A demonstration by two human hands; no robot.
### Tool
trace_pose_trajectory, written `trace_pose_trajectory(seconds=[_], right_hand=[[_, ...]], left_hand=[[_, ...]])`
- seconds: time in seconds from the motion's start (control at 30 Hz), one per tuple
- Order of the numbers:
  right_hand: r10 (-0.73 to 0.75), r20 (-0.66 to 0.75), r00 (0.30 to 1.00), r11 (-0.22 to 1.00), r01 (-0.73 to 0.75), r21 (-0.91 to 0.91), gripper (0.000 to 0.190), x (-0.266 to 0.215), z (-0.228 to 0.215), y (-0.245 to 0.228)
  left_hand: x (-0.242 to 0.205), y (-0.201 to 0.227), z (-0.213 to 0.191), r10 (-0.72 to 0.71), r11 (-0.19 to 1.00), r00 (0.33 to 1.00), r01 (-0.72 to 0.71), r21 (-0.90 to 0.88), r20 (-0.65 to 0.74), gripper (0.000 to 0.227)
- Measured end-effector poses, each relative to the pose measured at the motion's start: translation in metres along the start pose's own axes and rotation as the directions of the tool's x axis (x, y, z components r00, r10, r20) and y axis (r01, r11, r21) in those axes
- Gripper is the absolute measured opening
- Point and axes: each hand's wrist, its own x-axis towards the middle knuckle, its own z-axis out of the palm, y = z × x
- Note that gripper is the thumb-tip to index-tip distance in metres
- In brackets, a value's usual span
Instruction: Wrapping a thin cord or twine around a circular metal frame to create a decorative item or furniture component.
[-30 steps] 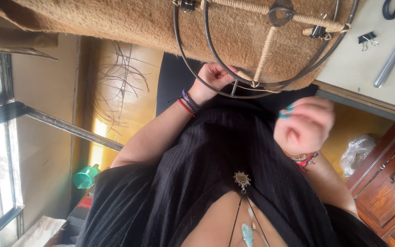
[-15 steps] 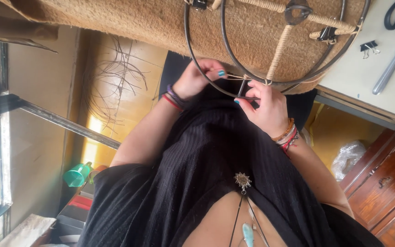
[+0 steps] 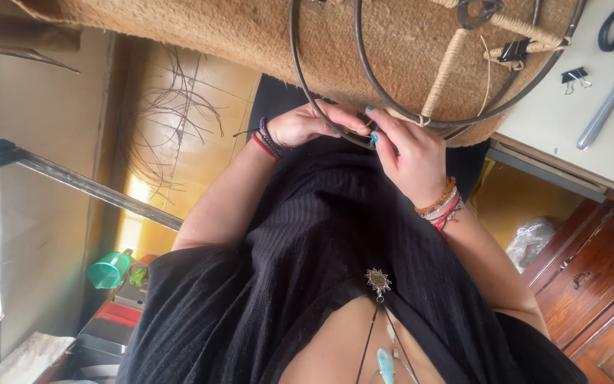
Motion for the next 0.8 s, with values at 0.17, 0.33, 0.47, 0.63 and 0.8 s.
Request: trace_pose_trajectory(seconds=[0.17,0.33,0.47,0.63,0.8], right_hand=[[0.080,-0.038,0.996,0.986,-0.073,0.151,0.017,0.004,0.004,0.001],[0.195,-0.117,0.974,0.895,-0.128,0.428,0.014,-0.006,-0.010,0.005],[0.416,-0.126,0.901,0.508,-0.115,0.854,0.026,-0.015,-0.005,0.014],[0.364,-0.137,0.921,0.361,-0.004,0.932,0.020,-0.015,-0.003,-0.002],[0.245,-0.187,0.951,0.404,0.075,0.911,0.024,-0.025,0.002,0.015]], left_hand=[[0.006,0.012,0.003,0.022,0.997,0.997,-0.027,0.074,0.071,0.033],[-0.004,-0.022,-0.014,-0.040,0.994,0.991,0.053,0.092,-0.131,0.041],[0.002,-0.026,0.001,-0.143,0.988,0.950,0.154,0.017,-0.278,0.034],[0.016,-0.044,0.033,-0.212,0.974,0.942,0.181,-0.137,-0.259,0.035],[0.006,-0.095,0.012,-0.160,0.956,0.901,0.040,-0.290,-0.404,0.031]])
